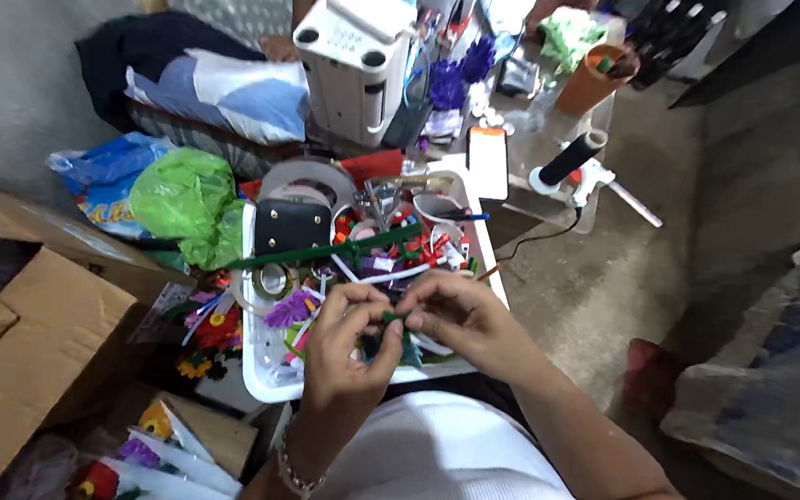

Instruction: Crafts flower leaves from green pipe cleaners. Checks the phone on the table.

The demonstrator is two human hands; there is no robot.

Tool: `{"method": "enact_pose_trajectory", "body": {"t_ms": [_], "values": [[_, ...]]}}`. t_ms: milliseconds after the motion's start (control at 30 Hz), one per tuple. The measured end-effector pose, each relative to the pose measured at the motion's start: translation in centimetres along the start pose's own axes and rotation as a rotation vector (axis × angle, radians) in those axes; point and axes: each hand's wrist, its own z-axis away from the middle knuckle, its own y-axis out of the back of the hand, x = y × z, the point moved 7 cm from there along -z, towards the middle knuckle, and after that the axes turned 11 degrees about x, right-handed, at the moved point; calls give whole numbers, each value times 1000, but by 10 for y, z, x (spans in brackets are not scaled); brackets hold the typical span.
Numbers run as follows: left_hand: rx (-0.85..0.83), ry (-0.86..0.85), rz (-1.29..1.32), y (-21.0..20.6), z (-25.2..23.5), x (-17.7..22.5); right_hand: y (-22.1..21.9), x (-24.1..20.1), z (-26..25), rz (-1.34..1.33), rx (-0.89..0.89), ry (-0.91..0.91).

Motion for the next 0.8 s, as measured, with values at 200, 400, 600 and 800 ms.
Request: {"method": "enact_pose_trajectory", "body": {"t_ms": [200, 400, 600, 800], "values": [[-2, 63, 78, 0, -1, -2, 1, -8, -8, 141, 20, 230], [36, 116, 121, 1, -1, 7, -2, -24, -6, 289, 128, 417], [67, 88, 121, -2, 1, 10, 2, -20, -1, 270, 170, 401], [198, 46, 222, -2, 4, 11, 6, -8, 6, 90, 185, 278]]}}
